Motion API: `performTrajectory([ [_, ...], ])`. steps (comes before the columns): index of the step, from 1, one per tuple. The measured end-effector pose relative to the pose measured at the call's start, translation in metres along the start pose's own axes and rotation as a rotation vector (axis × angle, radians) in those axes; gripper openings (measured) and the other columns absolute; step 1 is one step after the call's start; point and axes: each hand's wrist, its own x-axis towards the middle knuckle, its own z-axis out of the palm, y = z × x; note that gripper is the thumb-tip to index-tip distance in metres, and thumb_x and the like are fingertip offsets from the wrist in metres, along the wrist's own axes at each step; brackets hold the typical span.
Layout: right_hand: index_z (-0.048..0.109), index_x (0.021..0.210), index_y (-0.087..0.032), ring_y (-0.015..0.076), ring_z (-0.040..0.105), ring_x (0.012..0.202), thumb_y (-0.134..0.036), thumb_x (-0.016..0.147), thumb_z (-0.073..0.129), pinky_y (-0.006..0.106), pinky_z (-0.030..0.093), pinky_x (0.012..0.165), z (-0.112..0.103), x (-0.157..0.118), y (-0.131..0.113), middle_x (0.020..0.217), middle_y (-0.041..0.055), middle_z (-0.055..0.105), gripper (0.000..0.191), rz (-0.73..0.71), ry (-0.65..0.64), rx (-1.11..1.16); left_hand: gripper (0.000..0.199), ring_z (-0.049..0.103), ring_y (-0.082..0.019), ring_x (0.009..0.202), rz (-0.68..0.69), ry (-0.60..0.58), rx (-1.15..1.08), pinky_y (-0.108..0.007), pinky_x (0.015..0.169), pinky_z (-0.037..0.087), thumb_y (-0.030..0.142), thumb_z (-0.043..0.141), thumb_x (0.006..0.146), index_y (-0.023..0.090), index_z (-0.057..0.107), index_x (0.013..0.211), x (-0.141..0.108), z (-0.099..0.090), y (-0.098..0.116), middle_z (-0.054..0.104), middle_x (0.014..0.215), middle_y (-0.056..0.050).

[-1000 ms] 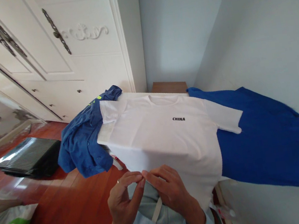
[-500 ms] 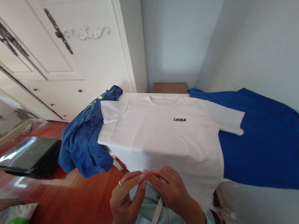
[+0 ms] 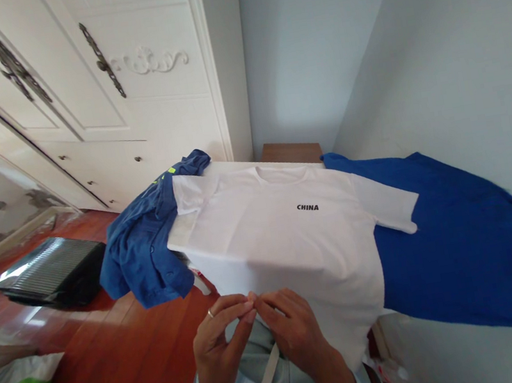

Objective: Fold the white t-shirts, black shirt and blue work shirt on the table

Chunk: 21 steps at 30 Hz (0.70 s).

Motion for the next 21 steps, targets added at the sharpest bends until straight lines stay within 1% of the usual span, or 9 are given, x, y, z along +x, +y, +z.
performTrajectory([
  [3,0.049,0.147,-0.023,0.0142,0.064,0.083,-0.015,0.1,0.047,0.026,0.054,0.071,0.0,-0.001,0.001,0.097,0.0086,0.07,0.048,0.004,0.001,0.001,0.011,0.072,-0.014,0.078,-0.003,-0.01,0.007,-0.02,0.069,0.06,0.011,0.071,0.085,0.019,0.076,0.089,0.001,0.0,0.001,0.073,0.087,-0.005],
  [6,0.051,0.145,-0.023,0.0138,0.065,0.084,-0.016,0.1,0.046,0.026,0.055,0.072,0.0,-0.001,0.001,0.097,0.0084,0.071,0.047,0.001,0.011,-0.006,0.01,0.072,-0.015,0.078,0.002,-0.02,0.015,-0.021,0.069,0.061,0.013,0.07,0.086,0.019,0.077,0.089,0.001,0.0,0.001,0.074,0.087,-0.006],
  [11,0.055,0.141,-0.023,0.0138,0.066,0.084,-0.017,0.1,0.046,0.026,0.056,0.072,0.001,-0.001,0.001,0.098,0.009,0.071,0.043,0.0,-0.001,-0.007,0.019,0.073,-0.016,0.082,0.01,0.007,0.074,-0.022,0.072,0.061,0.013,0.068,0.087,0.019,0.076,0.103,-0.001,0.0,0.001,0.075,0.093,-0.008],
  [16,0.062,0.131,-0.021,0.0134,0.065,0.082,-0.019,0.102,0.043,0.025,0.056,0.071,0.002,-0.004,0.003,0.097,0.0092,0.071,0.035,-0.006,-0.005,-0.021,0.019,0.073,-0.015,0.083,0.006,-0.025,0.071,-0.023,0.075,0.061,0.01,0.067,0.087,0.02,0.075,0.101,-0.005,0.002,-0.003,0.075,0.093,-0.006],
  [21,0.066,0.12,-0.019,0.0128,0.066,0.083,-0.023,0.103,0.042,0.023,0.055,0.071,0.002,-0.004,0.003,0.097,0.0083,0.072,0.03,-0.016,-0.002,-0.018,0.012,0.071,-0.015,0.084,-0.042,-0.038,0.087,-0.022,0.073,0.06,0.014,0.066,0.089,0.02,0.073,0.097,-0.01,0.004,-0.009,0.074,0.093,-0.006],
])
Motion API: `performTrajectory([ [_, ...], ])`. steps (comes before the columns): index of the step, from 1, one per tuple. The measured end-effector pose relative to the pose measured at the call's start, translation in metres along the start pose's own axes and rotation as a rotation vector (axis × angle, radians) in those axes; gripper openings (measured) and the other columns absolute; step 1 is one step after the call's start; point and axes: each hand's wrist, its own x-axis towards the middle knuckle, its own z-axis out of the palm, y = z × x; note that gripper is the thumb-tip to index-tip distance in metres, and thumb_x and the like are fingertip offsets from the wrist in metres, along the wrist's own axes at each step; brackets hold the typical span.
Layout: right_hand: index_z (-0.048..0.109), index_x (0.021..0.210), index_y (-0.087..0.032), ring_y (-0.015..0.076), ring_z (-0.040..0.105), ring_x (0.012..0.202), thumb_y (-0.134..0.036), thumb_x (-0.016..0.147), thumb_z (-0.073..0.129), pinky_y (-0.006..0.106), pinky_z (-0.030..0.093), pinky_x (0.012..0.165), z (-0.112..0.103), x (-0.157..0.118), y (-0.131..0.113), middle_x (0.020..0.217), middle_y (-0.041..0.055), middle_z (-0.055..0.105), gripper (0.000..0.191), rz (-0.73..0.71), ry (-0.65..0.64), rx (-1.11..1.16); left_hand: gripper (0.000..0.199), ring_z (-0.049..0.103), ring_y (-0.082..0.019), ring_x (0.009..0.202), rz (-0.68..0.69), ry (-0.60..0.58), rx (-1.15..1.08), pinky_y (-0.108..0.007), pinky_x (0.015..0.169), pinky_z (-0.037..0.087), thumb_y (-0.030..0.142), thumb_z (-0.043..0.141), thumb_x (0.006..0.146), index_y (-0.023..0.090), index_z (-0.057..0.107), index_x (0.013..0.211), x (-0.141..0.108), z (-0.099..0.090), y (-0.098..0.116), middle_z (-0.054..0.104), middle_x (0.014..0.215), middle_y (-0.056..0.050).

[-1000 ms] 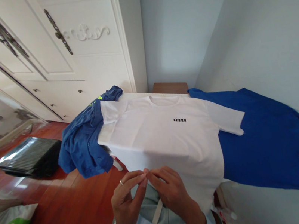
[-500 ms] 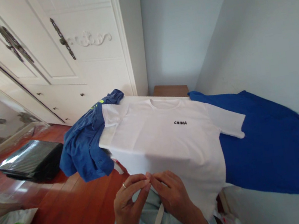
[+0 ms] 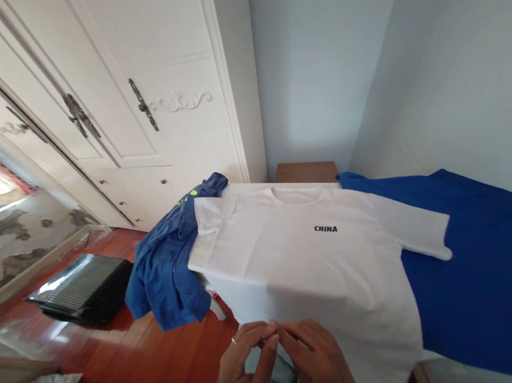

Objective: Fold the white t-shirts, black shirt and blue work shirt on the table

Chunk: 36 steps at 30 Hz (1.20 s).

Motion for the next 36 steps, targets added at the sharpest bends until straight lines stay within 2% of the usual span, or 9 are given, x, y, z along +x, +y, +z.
performTrajectory([
  [4,0.067,0.115,-0.019,0.0128,0.066,0.083,-0.024,0.103,0.042,0.023,0.055,0.071,0.0,0.0,-0.001,0.097,0.0076,0.072,0.028,0.002,0.007,0.004,0.006,0.068,-0.013,0.08,-0.091,0.042,0.004,-0.021,0.071,0.056,0.022,0.068,0.09,0.021,0.072,0.093,-0.005,0.005,0.002,0.072,0.089,-0.004],
  [10,0.065,0.123,-0.022,0.0126,0.067,0.084,-0.024,0.103,0.042,0.022,0.057,0.073,0.003,0.0,-0.002,0.099,0.0067,0.072,0.031,0.027,0.024,0.036,0.014,0.065,-0.014,0.077,-0.169,0.071,0.014,-0.021,0.071,0.054,0.029,0.065,0.093,0.02,0.071,0.085,-0.005,0.01,0.006,0.069,0.084,-0.003],
  [16,0.065,0.127,-0.023,0.0126,0.069,0.087,-0.025,0.103,0.042,0.021,0.059,0.076,0.003,-0.004,0.0,0.1,0.0066,0.073,0.033,0.067,0.006,0.072,0.012,0.066,-0.013,0.075,-0.122,-0.031,0.06,-0.02,0.069,0.054,0.025,0.063,0.093,0.02,0.069,0.084,-0.004,0.006,0.003,0.069,0.082,-0.003],
  [19,0.064,0.128,-0.024,0.0107,0.07,0.087,-0.022,0.101,0.047,0.018,0.059,0.078,-0.006,-0.01,0.005,0.1,0.0053,0.073,0.032,0.108,0.046,0.098,0.014,0.067,-0.013,0.076,-0.1,-0.11,0.044,-0.02,0.069,0.055,0.025,0.062,0.093,0.019,0.069,0.082,0.003,0.0,0.002,0.07,0.082,-0.003],
  [23,0.068,0.119,-0.026,0.0096,0.072,0.087,-0.018,0.097,0.054,0.014,0.059,0.078,-0.037,-0.021,0.02,0.098,0.0014,0.074,0.028,0.163,0.098,0.068,0.017,0.068,-0.014,0.075,-0.086,-0.042,0.099,-0.022,0.068,0.055,0.03,0.065,0.091,0.019,0.07,0.079,0.037,-0.023,-0.006,0.072,0.082,-0.004],
  [27,0.077,0.103,-0.026,0.0131,0.074,0.086,-0.029,0.094,0.06,0.016,0.061,0.08,-0.089,-0.034,0.042,0.098,0.0011,0.076,0.02,0.193,0.116,-0.114,0.021,0.068,-0.015,0.072,-0.161,0.136,0.175,-0.024,0.067,0.055,0.038,0.07,0.084,0.018,0.072,0.087,0.091,-0.061,-0.026,0.073,0.085,-0.004],
  [29,0.08,0.096,-0.026,0.0147,0.075,0.083,-0.037,0.095,0.058,0.019,0.063,0.078,-0.115,-0.042,0.053,0.098,0.002,0.076,0.024,0.222,0.083,-0.19,0.025,0.068,-0.016,0.071,-0.195,0.173,0.212,-0.026,0.067,0.055,0.041,0.072,0.081,0.017,0.071,0.089,0.117,-0.078,-0.037,0.073,0.081,-0.004],
  [33,0.081,0.086,-0.028,0.0178,0.074,0.077,-0.046,0.094,0.055,0.025,0.065,0.071,-0.154,-0.058,0.076,0.092,0.0036,0.076,0.032,0.308,0.06,-0.292,0.03,0.069,-0.018,0.073,-0.196,0.146,0.28,-0.029,0.069,0.055,0.043,0.071,0.079,0.017,0.072,0.094,0.152,-0.096,-0.046,0.074,0.081,-0.004],
  [36,0.079,0.081,-0.03,0.0212,0.073,0.075,-0.054,0.087,0.059,0.031,0.065,0.071,-0.175,-0.061,0.091,0.089,0.0051,0.075,0.032,0.502,0.105,-0.321,0.028,0.069,-0.018,0.073,-0.112,0.028,0.314,-0.03,0.072,0.057,0.043,0.067,0.082,0.018,0.072,0.096,0.165,-0.087,-0.043,0.074,0.083,-0.004],
])
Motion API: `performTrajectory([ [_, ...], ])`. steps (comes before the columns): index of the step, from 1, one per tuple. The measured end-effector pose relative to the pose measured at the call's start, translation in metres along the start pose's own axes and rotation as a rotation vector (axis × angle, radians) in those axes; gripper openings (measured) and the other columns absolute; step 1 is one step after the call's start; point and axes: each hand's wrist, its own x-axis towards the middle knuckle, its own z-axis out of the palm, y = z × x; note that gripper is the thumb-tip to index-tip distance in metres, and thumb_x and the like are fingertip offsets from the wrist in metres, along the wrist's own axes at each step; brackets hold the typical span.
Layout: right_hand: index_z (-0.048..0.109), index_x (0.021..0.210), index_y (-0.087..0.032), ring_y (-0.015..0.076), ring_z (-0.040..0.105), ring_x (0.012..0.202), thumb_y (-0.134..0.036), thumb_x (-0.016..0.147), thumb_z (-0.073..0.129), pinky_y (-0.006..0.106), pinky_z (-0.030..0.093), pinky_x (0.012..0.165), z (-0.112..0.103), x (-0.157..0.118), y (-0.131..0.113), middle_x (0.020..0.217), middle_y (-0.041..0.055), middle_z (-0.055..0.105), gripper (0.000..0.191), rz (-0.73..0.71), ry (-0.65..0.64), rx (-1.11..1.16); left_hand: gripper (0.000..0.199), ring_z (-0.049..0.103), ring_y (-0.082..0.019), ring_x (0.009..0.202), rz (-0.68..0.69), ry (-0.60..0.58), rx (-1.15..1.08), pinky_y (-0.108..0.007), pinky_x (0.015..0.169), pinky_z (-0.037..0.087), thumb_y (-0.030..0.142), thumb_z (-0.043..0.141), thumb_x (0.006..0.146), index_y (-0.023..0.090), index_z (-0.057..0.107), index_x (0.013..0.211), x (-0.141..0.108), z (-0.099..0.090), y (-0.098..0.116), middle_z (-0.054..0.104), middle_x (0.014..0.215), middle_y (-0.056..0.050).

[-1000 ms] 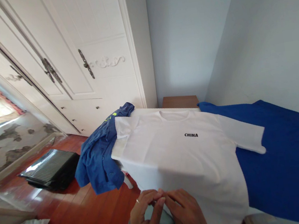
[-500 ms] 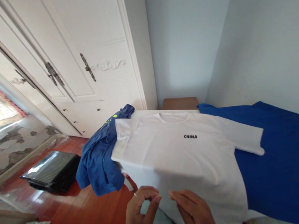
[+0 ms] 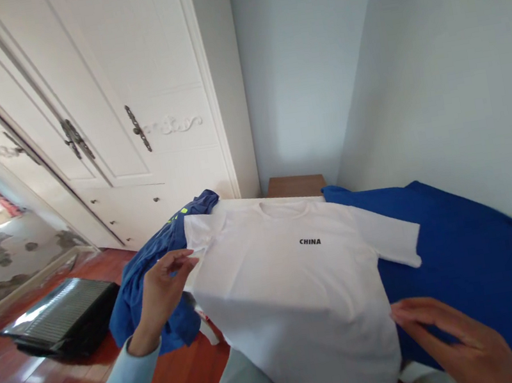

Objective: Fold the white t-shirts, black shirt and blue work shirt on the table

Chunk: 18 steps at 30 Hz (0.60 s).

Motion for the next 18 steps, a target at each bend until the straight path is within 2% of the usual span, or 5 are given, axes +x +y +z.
performTrajectory([
  [4,0.078,0.082,-0.027,0.0247,0.073,0.081,-0.066,0.072,0.068,0.035,0.063,0.076,-0.024,0.027,0.016,0.091,0.006,0.075,0.041,0.324,-0.017,0.036,0.032,0.07,-0.018,0.083,0.193,-0.22,0.021,-0.032,0.078,0.058,0.045,0.062,0.09,0.019,0.069,0.107,0.012,0.043,0.021,0.073,0.098,-0.006],
  [8,0.074,0.087,-0.02,0.0272,0.071,0.088,-0.062,0.065,0.071,0.038,0.059,0.085,-0.037,0.065,0.038,0.098,0.0109,0.074,0.047,0.55,-0.036,0.102,0.042,0.066,-0.024,0.112,0.413,-0.477,0.088,-0.04,0.1,0.052,0.049,0.057,0.095,0.016,0.061,0.122,0.023,0.115,0.04,0.067,0.124,-0.012],
  [11,0.069,0.092,-0.017,0.0272,0.069,0.099,-0.046,0.067,0.072,0.038,0.056,0.093,-0.031,0.091,0.06,0.107,0.0136,0.072,0.038,0.619,-0.027,0.143,0.056,0.05,-0.028,0.136,0.56,-0.663,0.154,-0.043,0.114,0.041,0.053,0.053,0.096,0.014,0.053,0.136,0.027,0.172,0.044,0.055,0.142,-0.017],
  [13,0.066,0.107,-0.015,0.026,0.068,0.105,-0.037,0.071,0.072,0.037,0.055,0.095,-0.022,0.105,0.074,0.117,0.0151,0.069,0.042,0.73,-0.025,0.18,0.061,0.036,-0.029,0.147,0.625,-0.76,0.21,-0.045,0.119,0.034,0.055,0.05,0.097,0.014,0.049,0.141,0.027,0.205,0.044,0.045,0.152,-0.018],
  [18,0.052,0.134,-0.008,0.0242,0.065,0.112,-0.036,0.082,0.067,0.03,0.056,0.085,0.0,0.136,0.098,0.138,0.0199,0.057,0.061,0.822,-0.108,0.142,0.055,0.018,-0.029,0.153,0.774,-0.912,0.284,-0.048,0.123,0.022,0.046,0.04,0.101,0.014,0.047,0.144,0.023,0.259,0.049,0.03,0.161,-0.017],
])
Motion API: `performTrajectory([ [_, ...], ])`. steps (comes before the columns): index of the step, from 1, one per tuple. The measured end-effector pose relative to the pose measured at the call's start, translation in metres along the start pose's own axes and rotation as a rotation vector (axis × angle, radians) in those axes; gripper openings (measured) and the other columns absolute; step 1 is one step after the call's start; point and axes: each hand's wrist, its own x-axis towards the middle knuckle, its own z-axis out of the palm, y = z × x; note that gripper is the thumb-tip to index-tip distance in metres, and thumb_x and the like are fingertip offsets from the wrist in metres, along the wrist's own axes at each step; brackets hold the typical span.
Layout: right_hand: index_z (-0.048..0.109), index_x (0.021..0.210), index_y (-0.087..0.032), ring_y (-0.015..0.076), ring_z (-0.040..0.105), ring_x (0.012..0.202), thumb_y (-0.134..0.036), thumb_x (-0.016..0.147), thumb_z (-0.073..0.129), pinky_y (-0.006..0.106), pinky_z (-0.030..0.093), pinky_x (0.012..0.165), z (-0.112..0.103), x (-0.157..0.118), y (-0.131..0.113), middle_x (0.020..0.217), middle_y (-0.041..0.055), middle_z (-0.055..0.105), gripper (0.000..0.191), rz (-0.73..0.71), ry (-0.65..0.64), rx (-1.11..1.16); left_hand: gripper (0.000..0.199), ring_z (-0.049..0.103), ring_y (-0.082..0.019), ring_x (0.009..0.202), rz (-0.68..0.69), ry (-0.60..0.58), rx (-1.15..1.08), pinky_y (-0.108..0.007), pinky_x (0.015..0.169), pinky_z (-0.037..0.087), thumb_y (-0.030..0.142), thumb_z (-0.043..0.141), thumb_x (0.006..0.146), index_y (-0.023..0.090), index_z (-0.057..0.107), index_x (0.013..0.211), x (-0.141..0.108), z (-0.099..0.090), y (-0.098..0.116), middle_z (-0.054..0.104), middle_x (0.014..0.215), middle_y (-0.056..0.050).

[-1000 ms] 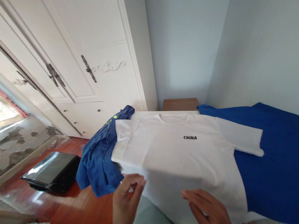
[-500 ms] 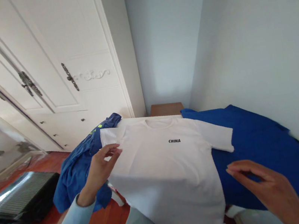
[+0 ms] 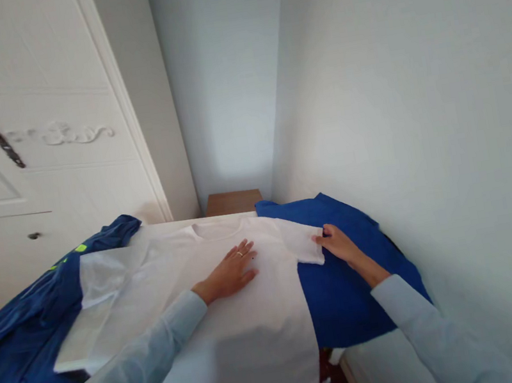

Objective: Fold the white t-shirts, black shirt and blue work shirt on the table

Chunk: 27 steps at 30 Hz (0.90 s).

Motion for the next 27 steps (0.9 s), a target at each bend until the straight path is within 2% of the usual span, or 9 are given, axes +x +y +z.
performTrajectory([
  [3,0.06,0.124,-0.008,0.0228,0.066,0.103,-0.035,0.081,0.069,0.027,0.053,0.08,0.003,0.019,-0.007,0.126,0.0171,0.064,0.052,-0.035,-0.01,-0.181,0.05,0.018,-0.028,0.153,0.06,-0.042,0.025,-0.047,0.124,0.021,0.036,0.038,0.101,0.013,0.047,0.145,0.017,0.005,0.008,0.029,0.162,-0.016],
  [7,0.066,0.096,-0.008,0.019,0.066,0.087,-0.031,0.079,0.069,0.022,0.048,0.068,-0.005,0.034,-0.016,0.098,0.0119,0.071,0.028,0.003,-0.17,-0.283,0.058,0.02,-0.028,0.153,0.11,-0.002,-0.027,-0.048,0.123,0.022,0.046,0.035,0.103,0.014,0.039,0.151,0.029,0.01,0.018,0.031,0.161,-0.017],
  [11,0.061,0.104,-0.012,0.0173,0.066,0.087,-0.035,0.084,0.065,0.02,0.049,0.062,-0.017,0.03,-0.025,0.104,0.013,0.07,0.031,0.048,-0.222,-0.059,0.06,0.023,-0.03,0.152,0.098,-0.004,-0.05,-0.051,0.122,0.023,0.048,0.036,0.102,0.012,0.038,0.151,0.031,0.018,0.022,0.03,0.161,-0.019],
  [14,0.055,0.11,-0.015,0.0131,0.066,0.075,-0.033,0.089,0.059,0.02,0.052,0.061,-0.02,0.023,-0.038,0.096,0.0093,0.07,0.028,0.098,-0.274,0.108,0.058,0.022,-0.03,0.152,0.112,0.011,-0.036,-0.051,0.122,0.022,0.04,0.04,0.101,0.014,0.037,0.153,0.03,0.021,0.024,0.027,0.162,-0.018],
  [17,0.053,0.106,-0.015,0.0079,0.056,0.051,-0.032,0.092,0.059,0.015,0.039,0.044,-0.019,0.018,-0.061,0.076,0.0027,0.066,0.023,0.07,-0.234,0.047,0.057,0.018,-0.03,0.153,0.185,0.021,-0.024,-0.051,0.123,0.018,0.032,0.041,0.1,0.018,0.034,0.155,0.03,0.019,0.027,0.024,0.164,-0.015],
  [19,0.054,0.104,-0.013,0.0068,0.052,0.043,-0.029,0.093,0.058,0.015,0.028,0.036,-0.014,0.014,-0.081,0.066,0.0006,0.062,0.02,0.017,-0.19,-0.018,0.054,0.02,-0.029,0.153,0.234,0.013,-0.041,-0.051,0.124,0.017,0.031,0.038,0.101,0.019,0.038,0.153,0.031,0.017,0.03,0.028,0.163,-0.014],
  [22,0.055,0.111,-0.011,0.0069,0.051,0.039,-0.023,0.093,0.057,0.015,0.027,0.035,0.0,0.001,-0.112,0.059,-0.0002,0.06,0.021,-0.08,-0.15,-0.053,0.051,0.027,-0.027,0.151,0.246,-0.009,-0.104,-0.05,0.123,0.022,0.031,0.034,0.102,0.017,0.042,0.151,0.032,0.012,0.033,0.036,0.159,-0.014],
  [23,0.054,0.117,-0.011,0.0074,0.053,0.04,-0.023,0.093,0.058,0.014,0.03,0.036,0.006,-0.006,-0.122,0.061,0.0004,0.062,0.027,-0.113,-0.191,-0.04,0.05,0.029,-0.026,0.15,0.244,-0.009,-0.125,-0.051,0.122,0.023,0.031,0.032,0.103,0.017,0.044,0.149,0.032,0.011,0.034,0.038,0.158,-0.014],
  [27,0.041,0.14,-0.016,0.0126,0.067,0.055,-0.034,0.093,0.063,0.016,0.041,0.041,0.031,-0.028,-0.146,0.089,0.0076,0.073,0.055,-0.161,-0.534,0.071,0.045,0.05,-0.024,0.135,0.268,0.069,-0.213,-0.044,0.118,0.033,0.027,0.036,0.1,0.019,0.054,0.141,0.032,0.007,0.035,0.059,0.141,-0.011],
])
